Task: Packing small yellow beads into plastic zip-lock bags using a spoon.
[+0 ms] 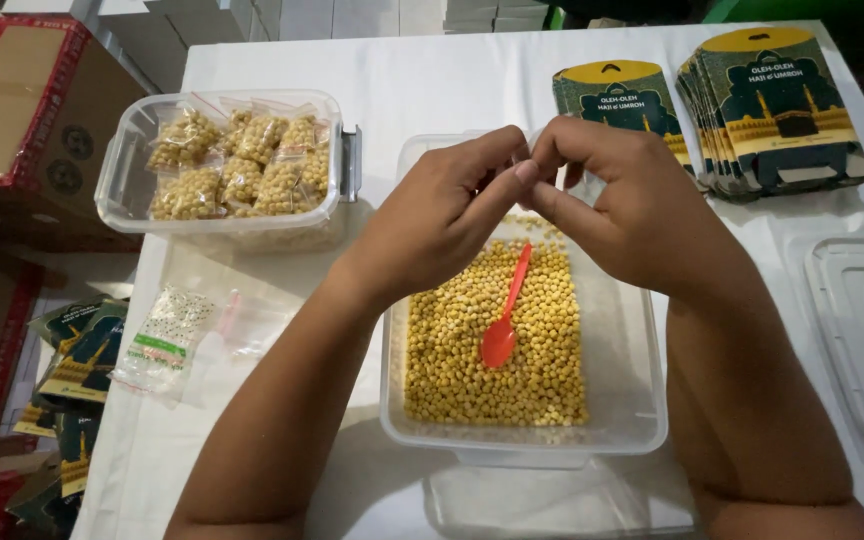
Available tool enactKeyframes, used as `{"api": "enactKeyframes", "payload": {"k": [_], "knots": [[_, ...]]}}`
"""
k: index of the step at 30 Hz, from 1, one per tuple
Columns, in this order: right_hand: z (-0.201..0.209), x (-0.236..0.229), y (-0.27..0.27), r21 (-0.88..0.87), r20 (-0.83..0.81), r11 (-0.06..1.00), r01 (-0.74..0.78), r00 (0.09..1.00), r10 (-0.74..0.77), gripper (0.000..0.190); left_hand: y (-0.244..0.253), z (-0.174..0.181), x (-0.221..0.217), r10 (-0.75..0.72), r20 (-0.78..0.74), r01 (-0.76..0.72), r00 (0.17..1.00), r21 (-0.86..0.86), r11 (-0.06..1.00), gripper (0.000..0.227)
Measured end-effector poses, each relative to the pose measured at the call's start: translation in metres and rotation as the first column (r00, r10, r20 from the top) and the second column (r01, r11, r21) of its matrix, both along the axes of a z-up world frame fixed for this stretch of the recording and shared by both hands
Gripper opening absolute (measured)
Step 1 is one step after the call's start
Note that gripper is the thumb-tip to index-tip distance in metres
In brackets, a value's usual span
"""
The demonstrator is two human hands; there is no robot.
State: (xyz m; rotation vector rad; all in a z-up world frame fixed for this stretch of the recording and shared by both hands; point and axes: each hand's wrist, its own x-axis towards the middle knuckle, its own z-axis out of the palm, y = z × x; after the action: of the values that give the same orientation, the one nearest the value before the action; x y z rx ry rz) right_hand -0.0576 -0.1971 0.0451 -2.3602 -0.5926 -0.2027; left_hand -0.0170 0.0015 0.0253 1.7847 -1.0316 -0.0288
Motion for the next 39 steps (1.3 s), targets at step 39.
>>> {"api": "enactKeyframes", "payload": {"k": [39], "knots": [[0.003,-0.004,0.005,0.22,0.075,0.972,0.081,0.992,-0.1,0.01,0.009,-0.009,0.017,0.143,0.798,-0.268,0.585,0.023,0.963,0.057]]}}
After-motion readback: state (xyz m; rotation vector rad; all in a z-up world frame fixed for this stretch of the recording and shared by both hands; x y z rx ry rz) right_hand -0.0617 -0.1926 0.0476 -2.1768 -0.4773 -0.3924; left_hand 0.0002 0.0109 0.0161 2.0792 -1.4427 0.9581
